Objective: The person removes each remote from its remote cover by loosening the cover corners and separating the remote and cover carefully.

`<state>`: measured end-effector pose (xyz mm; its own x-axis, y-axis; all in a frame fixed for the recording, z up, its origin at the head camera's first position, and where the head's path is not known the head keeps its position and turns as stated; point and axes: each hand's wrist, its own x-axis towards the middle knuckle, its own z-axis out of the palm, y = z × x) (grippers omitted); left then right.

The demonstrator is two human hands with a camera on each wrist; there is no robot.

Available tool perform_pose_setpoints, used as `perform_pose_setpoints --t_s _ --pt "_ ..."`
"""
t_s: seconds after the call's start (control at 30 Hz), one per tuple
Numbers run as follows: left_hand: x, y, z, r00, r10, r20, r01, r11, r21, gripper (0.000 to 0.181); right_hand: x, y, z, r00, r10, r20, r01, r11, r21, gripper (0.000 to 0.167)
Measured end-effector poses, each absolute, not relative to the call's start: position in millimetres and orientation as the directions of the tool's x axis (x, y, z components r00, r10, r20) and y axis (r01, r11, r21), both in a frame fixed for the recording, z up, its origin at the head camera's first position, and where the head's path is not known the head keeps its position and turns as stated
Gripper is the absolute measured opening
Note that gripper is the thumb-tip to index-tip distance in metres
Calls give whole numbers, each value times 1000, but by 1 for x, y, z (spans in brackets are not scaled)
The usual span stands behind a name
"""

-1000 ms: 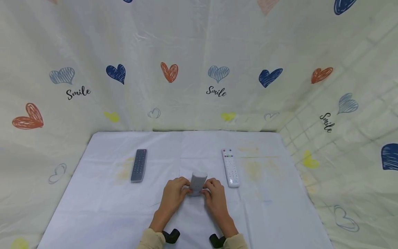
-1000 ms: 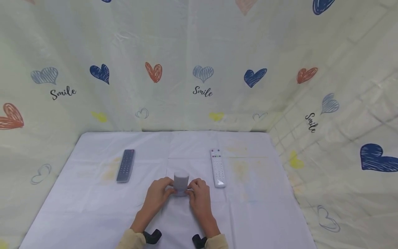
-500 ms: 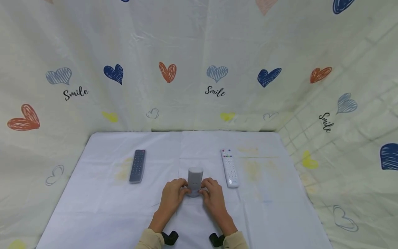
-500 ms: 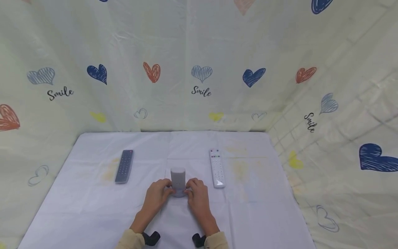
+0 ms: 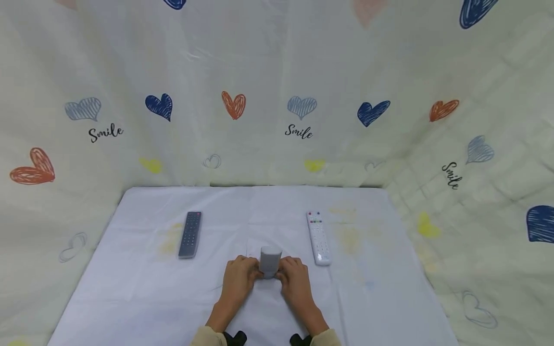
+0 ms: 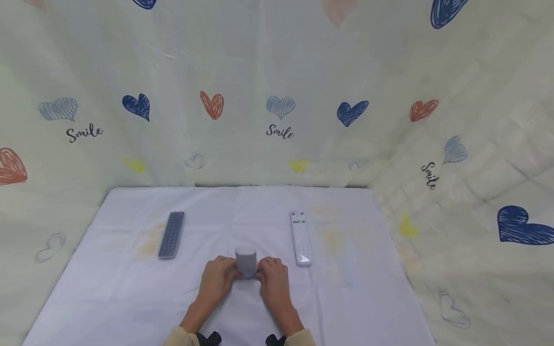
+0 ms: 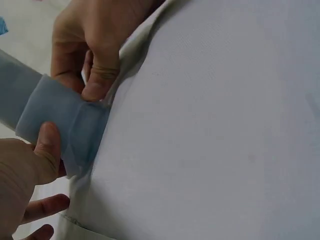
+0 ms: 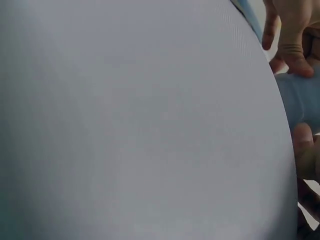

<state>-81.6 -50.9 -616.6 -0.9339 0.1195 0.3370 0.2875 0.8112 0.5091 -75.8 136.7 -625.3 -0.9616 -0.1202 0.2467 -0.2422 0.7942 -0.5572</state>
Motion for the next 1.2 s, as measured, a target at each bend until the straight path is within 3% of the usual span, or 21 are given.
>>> perform_pose_setpoints --t_s 0.2,0.4,0.9,1.03,1.2 --pt "-86 -50 -614 -960 127 250 241 827 507 20 -75 140 -626 -958 -132 256 -267 741 -617 19" --pt "-95 -49 -618 -962 103 251 244 735 633 28 -79 144 -627 -975 -127 182 -217 713 -666 14" --pt "-90 -57 -595 -997 78 23 51 370 928 21 -68 141 -601 -977 -109 183 -212 571 -793 48" --pt "-88 -59 -590 -994 99 -36 -10 246 969 30 -64 138 -595 -970 -86 229 -240 513 -824 53" --pt "-83 -59 -587 -981 157 -112 -96 105 990 54 -58 135 -591 -972 -64 225 -231 426 -875 54"
